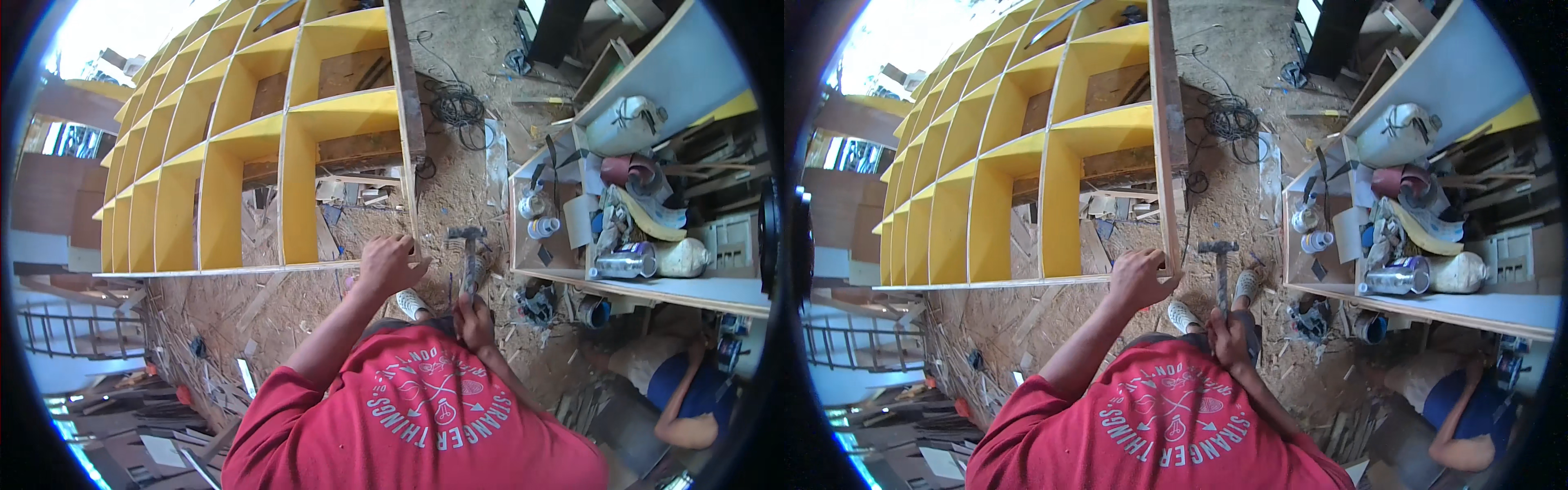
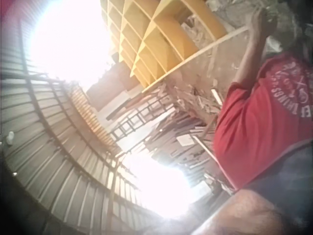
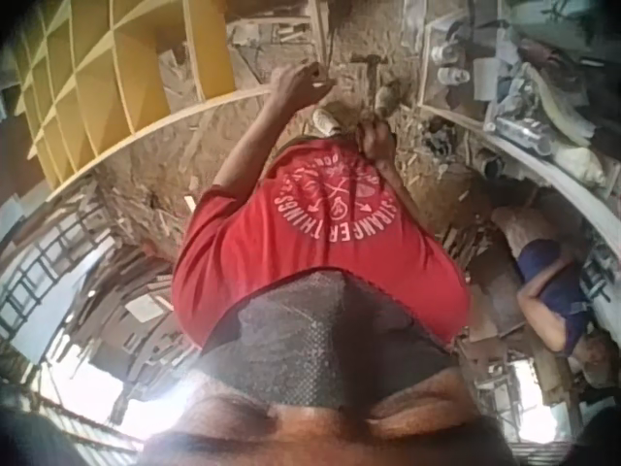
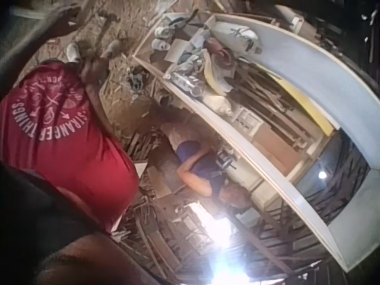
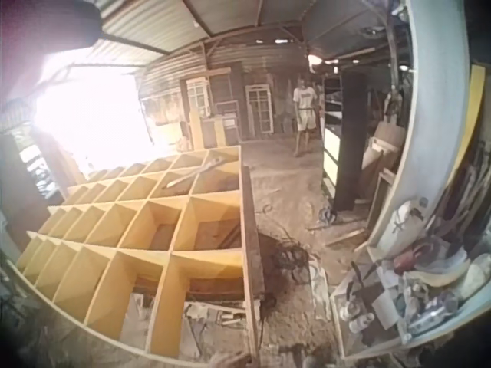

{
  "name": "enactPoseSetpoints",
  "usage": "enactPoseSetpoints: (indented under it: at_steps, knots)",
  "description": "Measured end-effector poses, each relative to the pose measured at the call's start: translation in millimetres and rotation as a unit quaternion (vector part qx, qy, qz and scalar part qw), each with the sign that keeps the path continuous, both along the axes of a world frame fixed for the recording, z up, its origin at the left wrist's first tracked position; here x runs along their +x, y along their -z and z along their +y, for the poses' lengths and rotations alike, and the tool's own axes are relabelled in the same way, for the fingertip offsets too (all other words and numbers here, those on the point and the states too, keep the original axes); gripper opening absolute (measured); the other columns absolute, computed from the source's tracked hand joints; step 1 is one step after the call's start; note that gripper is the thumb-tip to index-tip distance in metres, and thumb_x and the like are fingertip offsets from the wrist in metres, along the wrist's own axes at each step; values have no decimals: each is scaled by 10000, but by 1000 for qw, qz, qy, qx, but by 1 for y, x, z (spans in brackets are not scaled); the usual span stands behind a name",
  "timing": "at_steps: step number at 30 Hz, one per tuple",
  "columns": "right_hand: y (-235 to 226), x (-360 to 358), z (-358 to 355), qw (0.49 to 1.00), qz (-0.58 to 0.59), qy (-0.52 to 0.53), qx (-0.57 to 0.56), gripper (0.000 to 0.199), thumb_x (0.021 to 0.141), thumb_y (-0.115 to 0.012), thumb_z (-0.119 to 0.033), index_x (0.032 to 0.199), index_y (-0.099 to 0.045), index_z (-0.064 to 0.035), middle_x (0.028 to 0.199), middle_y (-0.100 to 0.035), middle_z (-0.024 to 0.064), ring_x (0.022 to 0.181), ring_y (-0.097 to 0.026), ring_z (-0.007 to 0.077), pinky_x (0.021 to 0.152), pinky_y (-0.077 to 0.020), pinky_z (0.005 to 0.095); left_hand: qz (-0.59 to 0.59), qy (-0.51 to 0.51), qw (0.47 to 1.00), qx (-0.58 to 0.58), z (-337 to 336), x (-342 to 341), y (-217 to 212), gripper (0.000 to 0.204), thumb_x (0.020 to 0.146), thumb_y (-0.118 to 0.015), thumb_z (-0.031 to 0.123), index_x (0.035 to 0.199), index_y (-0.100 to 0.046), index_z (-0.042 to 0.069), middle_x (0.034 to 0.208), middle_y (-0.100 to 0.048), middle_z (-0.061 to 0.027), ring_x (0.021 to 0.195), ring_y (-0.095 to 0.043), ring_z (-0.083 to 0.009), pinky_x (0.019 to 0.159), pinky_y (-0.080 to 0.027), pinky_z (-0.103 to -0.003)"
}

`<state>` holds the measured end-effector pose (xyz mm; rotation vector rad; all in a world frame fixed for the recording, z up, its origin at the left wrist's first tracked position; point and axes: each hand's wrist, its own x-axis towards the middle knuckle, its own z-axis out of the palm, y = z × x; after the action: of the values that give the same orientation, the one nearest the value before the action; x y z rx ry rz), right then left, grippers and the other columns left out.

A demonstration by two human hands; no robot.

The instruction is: The person constructs a wooden shelving unit by aligning wood pieces, driving nails into the frame and dividers with a hammer, and adjusting nails using pliers.

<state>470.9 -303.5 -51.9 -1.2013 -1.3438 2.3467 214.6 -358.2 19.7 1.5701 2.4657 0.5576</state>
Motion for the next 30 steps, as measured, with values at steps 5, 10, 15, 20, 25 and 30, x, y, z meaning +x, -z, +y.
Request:
enactPoseSetpoints:
  at_steps: [5,10,15,20,25,30]
  knots:
    - [-10,-22,56,982,-2,-23,187,431,1083,-592,-453,866,-614,-81,603,-468,-71,520,-427,48,485,-317,276,47,-57,996,42,-2,11,13,468,787,-753,508,856,-708,47,872,-697,-131,885,-692,-309,872,-507,-471]
    - [-28,-46,120,964,-36,-81,250,436,1077,-602,-445,885,-671,-59,625,-491,-66,557,-454,47,512,-329,267,15,-108,969,220,-48,8,-16,240,777,-846,262,792,-664,107,748,-642,-67,702,-657,-247,694,-506,-398]
    - [4,-63,201,909,-59,-192,366,457,1067,-618,-434,870,-661,-24,631,-477,-12,606,-452,111,560,-364,336,-329,-334,881,60,-110,50,46,254,882,-831,296,873,-751,55,865,-759,-91,837,-730,-205,771,-560,-369]
    - [33,-72,260,811,-80,-308,492,520,1041,-642,-470,826,-635,3,652,-526,80,639,-486,193,613,-417,396,-430,-380,786,229,-79,99,167,407,994,-736,344,1278,-727,53,1138,-785,-74,1008,-736,-210,896,-564,-385]
    - [43,-79,312,760,-92,-426,482,588,1026,-635,-521,817,-666,28,655,-597,102,626,-535,180,601,-441,398,-553,-447,606,356,-16,114,242,435,1045,-672,387,1354,-694,82,973,-711,15,798,-614,-107,751,-514,-329]
    - [42,-91,344,738,-89,-492,454,554,1018,-650,-489,789,-633,15,613,-533,116,581,-467,204,577,-415,402,-651,-390,345,552,40,135,314,329,1034,-664,476,1094,-709,155,698,-418,100,589,-359,-75,589,-339,-271]
